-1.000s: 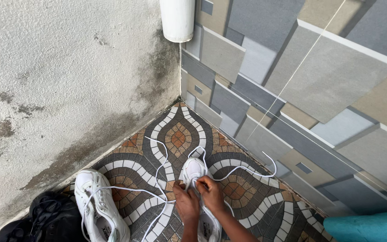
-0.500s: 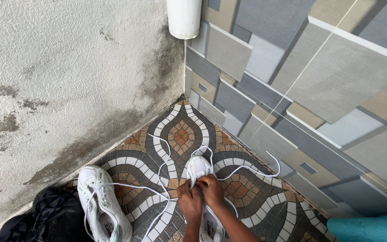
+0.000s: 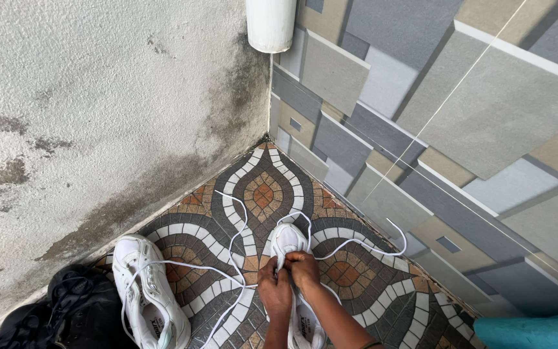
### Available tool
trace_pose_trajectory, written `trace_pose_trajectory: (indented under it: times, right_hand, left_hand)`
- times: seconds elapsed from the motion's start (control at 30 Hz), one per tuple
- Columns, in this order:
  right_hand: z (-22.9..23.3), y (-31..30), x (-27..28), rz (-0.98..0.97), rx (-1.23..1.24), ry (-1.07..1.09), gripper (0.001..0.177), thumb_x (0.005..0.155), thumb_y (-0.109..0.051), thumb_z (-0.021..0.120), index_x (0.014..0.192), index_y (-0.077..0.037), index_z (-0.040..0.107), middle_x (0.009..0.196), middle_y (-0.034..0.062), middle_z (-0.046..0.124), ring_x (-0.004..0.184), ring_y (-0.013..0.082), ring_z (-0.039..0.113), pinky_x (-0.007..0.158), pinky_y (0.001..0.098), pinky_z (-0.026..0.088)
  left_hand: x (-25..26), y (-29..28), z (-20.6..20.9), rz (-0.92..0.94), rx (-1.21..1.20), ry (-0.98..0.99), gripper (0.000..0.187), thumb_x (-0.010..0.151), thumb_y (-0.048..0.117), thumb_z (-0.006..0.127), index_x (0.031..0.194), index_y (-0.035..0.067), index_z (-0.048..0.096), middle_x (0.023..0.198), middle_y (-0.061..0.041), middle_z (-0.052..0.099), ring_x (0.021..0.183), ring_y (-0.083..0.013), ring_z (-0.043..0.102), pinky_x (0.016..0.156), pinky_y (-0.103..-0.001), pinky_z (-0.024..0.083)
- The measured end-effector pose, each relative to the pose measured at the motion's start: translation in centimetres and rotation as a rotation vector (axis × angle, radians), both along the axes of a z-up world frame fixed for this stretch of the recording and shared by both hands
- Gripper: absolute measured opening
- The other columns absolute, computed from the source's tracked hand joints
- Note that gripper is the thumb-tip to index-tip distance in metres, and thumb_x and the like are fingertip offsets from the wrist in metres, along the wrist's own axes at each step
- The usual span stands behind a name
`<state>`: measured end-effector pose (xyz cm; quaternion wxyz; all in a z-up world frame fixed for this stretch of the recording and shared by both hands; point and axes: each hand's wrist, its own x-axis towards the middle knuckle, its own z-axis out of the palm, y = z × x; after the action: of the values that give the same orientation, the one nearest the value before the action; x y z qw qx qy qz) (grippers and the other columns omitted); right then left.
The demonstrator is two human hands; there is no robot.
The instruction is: The person unlaces a pair of black shoes and a pair of white shoes, then relaces each pair. The person removes the laces, threads them back through the eyelets, and ties the laces on both pairs.
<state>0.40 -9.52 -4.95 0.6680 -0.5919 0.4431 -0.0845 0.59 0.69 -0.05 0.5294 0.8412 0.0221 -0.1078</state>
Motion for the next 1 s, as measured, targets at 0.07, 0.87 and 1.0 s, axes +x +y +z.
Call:
trace_pose_trajectory:
  times: [0.07, 0.87, 1.0]
  right_hand:
    - [-0.7, -0.2, 0.2, 0.01, -0.002, -0.041, 0.013, 0.085, 0.002, 0.073, 0.095, 0.0, 0.081, 0.089, 0.0063, 0.079, 0.076, 0.0132, 0.069, 0.072, 0.0289, 0.057]
    - [3.9, -2.5, -7.1, 0.178, -1.087, 0.183, 0.049, 0.084, -0.03, 0.078, 0.126, -0.012, 0.062, 0.12, 0.0157, 0.063, 0.114, 0.0382, 0.055, 0.096, 0.0494, 0.042]
    - [2.7, -4.7, -6.9, 0.213, -0.793, 0.249, 0.04, 0.096, -0.031, 0.071, 0.132, -0.016, 0.06, 0.123, 0.013, 0.067, 0.115, 0.0348, 0.063, 0.102, 0.0461, 0.047]
  left_hand:
    - [-0.1, 0.1, 0.1, 0.005, -0.015, 0.051, 0.044, 0.086, 0.021, 0.062, 0.128, 0.008, 0.069, 0.127, -0.018, 0.065, 0.109, -0.0339, 0.072, 0.098, -0.043, 0.055]
    - [15.1, 3.7, 5.2, 0.543, -1.173, -0.144, 0.025, 0.102, 0.034, 0.049, 0.1, 0.011, 0.038, 0.073, -0.001, 0.049, 0.056, -0.0145, 0.053, 0.061, -0.037, 0.06]
    - [18.9, 9.3, 10.1, 0.55, -1.045, -0.271, 0.017, 0.108, 0.03, 0.047, 0.097, 0.018, 0.041, 0.077, 0.0, 0.05, 0.061, -0.0106, 0.046, 0.054, -0.031, 0.04]
